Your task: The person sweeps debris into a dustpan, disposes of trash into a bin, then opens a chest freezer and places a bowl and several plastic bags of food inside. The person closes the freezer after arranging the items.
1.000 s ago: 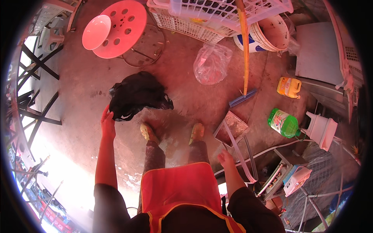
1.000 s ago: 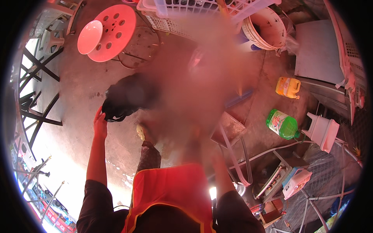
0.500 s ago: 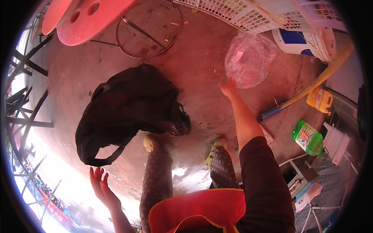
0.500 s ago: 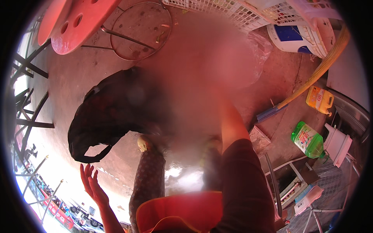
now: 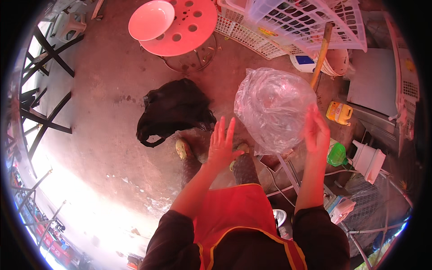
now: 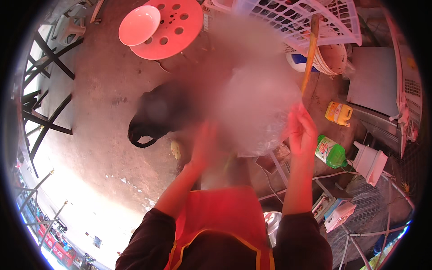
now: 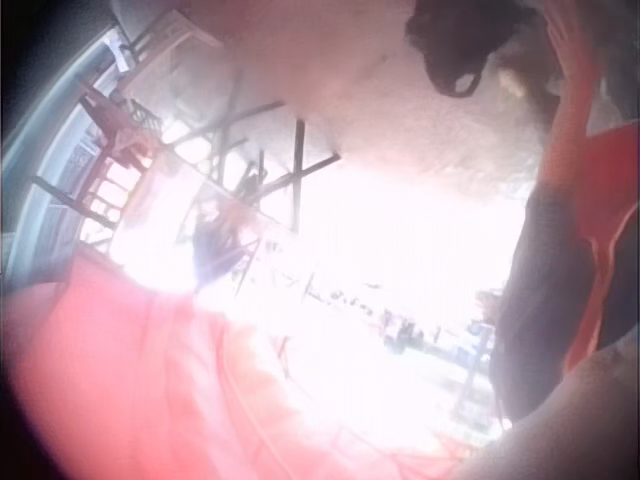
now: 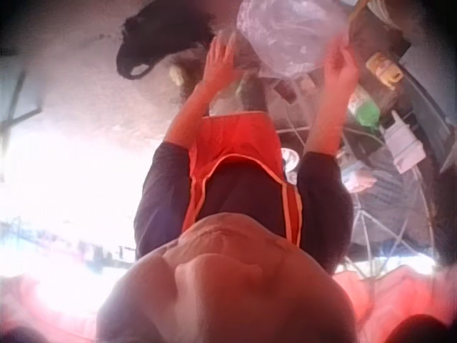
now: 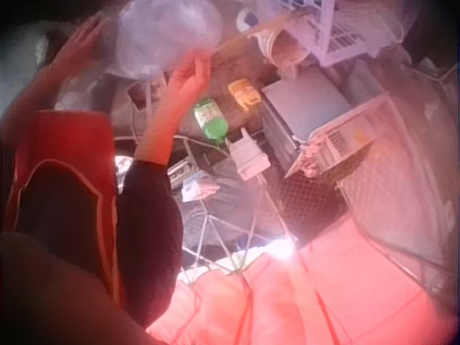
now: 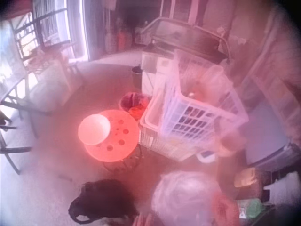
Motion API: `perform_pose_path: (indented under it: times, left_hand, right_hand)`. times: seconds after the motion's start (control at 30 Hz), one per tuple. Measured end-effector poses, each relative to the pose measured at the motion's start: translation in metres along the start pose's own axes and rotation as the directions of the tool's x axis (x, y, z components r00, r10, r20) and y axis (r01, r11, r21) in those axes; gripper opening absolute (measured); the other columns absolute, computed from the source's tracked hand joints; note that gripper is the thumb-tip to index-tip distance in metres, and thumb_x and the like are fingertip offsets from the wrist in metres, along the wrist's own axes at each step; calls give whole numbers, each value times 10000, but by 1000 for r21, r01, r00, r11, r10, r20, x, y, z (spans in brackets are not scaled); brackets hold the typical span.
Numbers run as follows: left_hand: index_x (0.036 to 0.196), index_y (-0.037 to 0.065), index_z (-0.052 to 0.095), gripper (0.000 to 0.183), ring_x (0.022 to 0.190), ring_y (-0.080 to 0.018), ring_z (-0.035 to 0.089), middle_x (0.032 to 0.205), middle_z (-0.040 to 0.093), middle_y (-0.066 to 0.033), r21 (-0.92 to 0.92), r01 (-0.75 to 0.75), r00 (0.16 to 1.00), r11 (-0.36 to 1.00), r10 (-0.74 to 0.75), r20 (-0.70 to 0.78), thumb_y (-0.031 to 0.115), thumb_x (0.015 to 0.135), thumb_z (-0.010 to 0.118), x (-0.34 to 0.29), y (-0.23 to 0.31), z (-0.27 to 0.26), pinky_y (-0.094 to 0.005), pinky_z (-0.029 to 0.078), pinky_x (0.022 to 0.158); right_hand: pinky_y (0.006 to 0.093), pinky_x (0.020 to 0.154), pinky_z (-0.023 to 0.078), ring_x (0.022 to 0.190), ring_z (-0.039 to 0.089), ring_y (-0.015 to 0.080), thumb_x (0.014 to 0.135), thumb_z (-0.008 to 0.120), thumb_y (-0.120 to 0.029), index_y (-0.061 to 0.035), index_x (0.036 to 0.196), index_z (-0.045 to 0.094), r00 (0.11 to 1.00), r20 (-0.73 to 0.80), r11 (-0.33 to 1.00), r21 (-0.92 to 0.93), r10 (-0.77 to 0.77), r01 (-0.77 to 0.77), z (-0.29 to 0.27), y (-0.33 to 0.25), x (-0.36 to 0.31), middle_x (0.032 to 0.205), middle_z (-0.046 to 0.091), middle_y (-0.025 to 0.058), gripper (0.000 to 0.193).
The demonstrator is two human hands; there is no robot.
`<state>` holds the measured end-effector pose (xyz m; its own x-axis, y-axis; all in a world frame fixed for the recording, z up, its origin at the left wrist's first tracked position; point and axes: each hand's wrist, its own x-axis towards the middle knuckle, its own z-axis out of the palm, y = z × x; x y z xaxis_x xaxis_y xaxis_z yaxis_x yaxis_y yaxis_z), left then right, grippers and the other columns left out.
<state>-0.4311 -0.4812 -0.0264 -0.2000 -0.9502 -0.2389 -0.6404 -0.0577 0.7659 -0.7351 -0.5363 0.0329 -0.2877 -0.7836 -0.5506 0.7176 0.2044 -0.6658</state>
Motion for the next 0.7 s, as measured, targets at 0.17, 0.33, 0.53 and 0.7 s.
perform_pose_path:
  times: [0.17,0.33,0.53,0.7]
  left_hand:
    - [1192,120,581,372,1198,-358,487,1316,499,-156,-25,-246,942,969,233,-241,185,838,675,4,53,-47,-454,440,942]
    - [1017,74,628,147,685,-297,671,780,682,-113,-283,-66,921,957,-51,-386,160,902,593,-7,25,-123,-389,516,632]
    - [941,16,638,158,597,-166,647,731,680,-83,-690,85,960,719,-244,-137,134,915,535,-47,-4,-312,-312,494,514]
    - [956,70,655,201,691,-311,666,788,688,-126,-86,169,909,982,-189,-371,251,884,606,-79,-120,-441,-397,508,585]
  right_hand:
    - [372,997,480,1180,547,246,947,569,-173,39,1267,504,974,182,983,96,135,-154,39,-52,-7,1275,554,139,390]
    - [561,1073,311,1359,359,325,902,591,-512,-102,1506,189,968,248,942,-332,42,44,167,-2,-92,1505,317,165,833]
    - [466,949,396,1161,465,293,905,629,-295,-96,1394,324,843,537,110,-840,33,531,281,78,-192,1288,448,155,609]
    - [377,665,530,714,650,253,916,618,-191,-30,1079,580,901,408,167,-908,144,385,347,175,-140,811,645,112,233]
